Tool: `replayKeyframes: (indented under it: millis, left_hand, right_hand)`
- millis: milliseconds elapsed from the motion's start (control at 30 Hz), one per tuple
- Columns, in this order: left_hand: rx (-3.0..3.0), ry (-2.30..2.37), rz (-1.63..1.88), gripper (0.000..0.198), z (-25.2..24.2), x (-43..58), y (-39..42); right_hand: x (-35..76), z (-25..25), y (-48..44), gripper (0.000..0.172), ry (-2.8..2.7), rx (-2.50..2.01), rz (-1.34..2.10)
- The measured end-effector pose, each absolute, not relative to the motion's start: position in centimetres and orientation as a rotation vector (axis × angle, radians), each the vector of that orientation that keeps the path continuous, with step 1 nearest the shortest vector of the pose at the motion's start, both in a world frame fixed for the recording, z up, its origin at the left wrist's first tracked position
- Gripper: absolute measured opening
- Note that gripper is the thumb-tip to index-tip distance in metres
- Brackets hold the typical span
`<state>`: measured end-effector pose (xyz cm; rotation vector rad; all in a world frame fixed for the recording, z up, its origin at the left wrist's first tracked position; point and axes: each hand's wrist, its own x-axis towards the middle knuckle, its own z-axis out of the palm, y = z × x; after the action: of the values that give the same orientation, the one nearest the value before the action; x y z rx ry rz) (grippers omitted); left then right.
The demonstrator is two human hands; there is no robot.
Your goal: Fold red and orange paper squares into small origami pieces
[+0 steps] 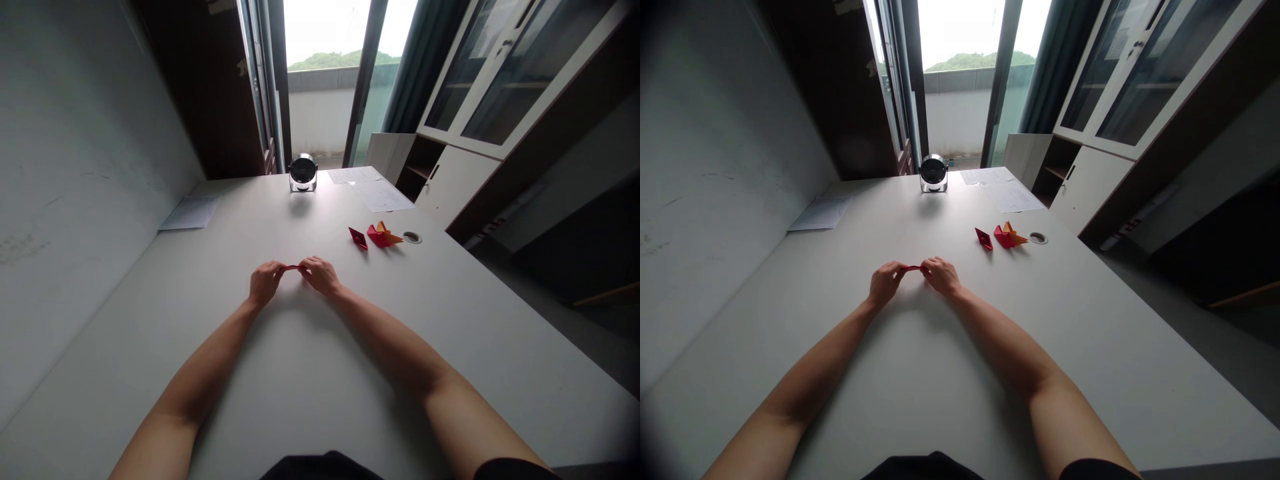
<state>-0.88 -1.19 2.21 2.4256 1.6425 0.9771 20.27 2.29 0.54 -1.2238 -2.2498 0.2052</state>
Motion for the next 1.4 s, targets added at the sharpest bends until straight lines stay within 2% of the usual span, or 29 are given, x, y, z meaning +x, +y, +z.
replayKeyframes:
  millis: [300,533,1133,1400]
  left_hand:
    - [2.319,1.721,1.065,0.029,1.9,-1.2,-1.0]
    - [2.234,1.748,1.121,0.024,1.8,-1.8,-0.8]
    - [2.558,1.665,0.832,0.016,1.2,-1.4,-0.6]
    - [2.451,1.745,0.885,0.021,0.8,-1.9,-0.4]
  right_hand:
    - [20.5,0.3,2.4,0.013,-2.187,-1.259,0.169]
    - [20.8,-0.2,2.9,0.007,-2.088,-1.217,0.287]
    - [20.2,0.5,2.0,0.018,-2.23,-1.042,0.264]
    - [20.5,0.4,2.2,0.021,-2.175,-1.192,0.177]
